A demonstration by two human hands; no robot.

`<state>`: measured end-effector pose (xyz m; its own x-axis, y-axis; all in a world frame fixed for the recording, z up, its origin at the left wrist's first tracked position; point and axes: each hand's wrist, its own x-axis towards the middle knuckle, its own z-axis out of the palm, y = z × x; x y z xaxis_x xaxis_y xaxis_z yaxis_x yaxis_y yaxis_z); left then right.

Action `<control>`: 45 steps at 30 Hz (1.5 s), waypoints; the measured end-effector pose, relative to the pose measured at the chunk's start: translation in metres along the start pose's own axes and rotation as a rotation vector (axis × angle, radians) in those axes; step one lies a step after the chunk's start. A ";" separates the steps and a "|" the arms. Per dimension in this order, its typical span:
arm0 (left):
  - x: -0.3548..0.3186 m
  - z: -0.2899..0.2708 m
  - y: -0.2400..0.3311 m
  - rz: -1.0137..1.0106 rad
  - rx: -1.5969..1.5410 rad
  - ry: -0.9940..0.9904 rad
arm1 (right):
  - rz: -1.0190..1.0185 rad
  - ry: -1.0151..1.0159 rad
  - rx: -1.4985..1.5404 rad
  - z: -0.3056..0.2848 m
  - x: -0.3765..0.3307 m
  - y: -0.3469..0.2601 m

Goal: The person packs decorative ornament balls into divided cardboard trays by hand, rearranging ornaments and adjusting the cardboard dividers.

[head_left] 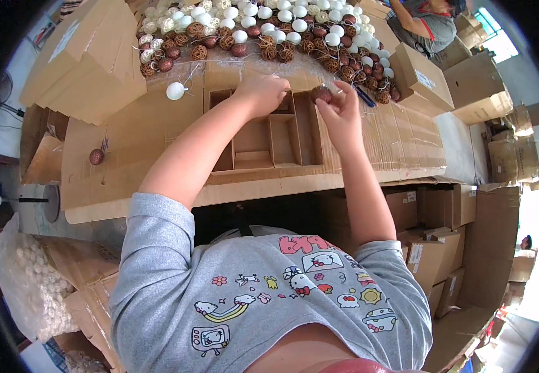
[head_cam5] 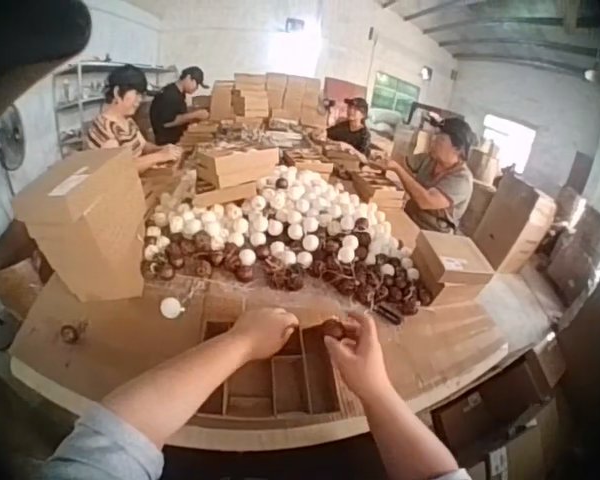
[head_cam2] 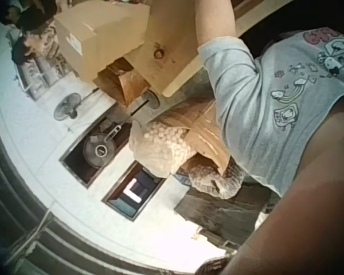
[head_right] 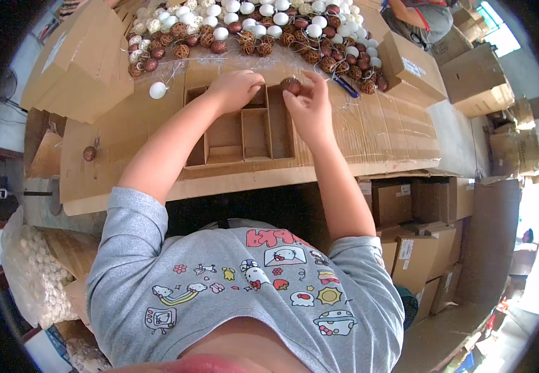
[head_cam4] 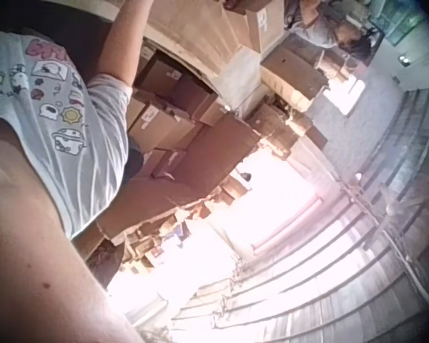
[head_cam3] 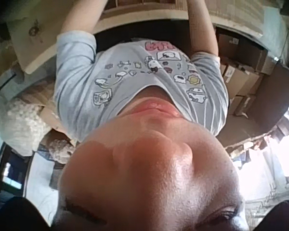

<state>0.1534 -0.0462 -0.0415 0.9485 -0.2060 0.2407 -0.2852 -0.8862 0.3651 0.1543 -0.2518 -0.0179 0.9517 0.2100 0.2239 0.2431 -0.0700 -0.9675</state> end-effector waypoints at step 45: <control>0.049 -0.043 -0.075 -0.267 0.534 0.204 | -0.456 0.183 -0.373 -0.007 0.070 0.041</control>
<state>0.2155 0.0281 -0.0186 0.9172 0.0878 0.3887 0.1164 -0.9919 -0.0506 0.2324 -0.2464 -0.0413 0.7450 0.1313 0.6541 0.6512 -0.3559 -0.6703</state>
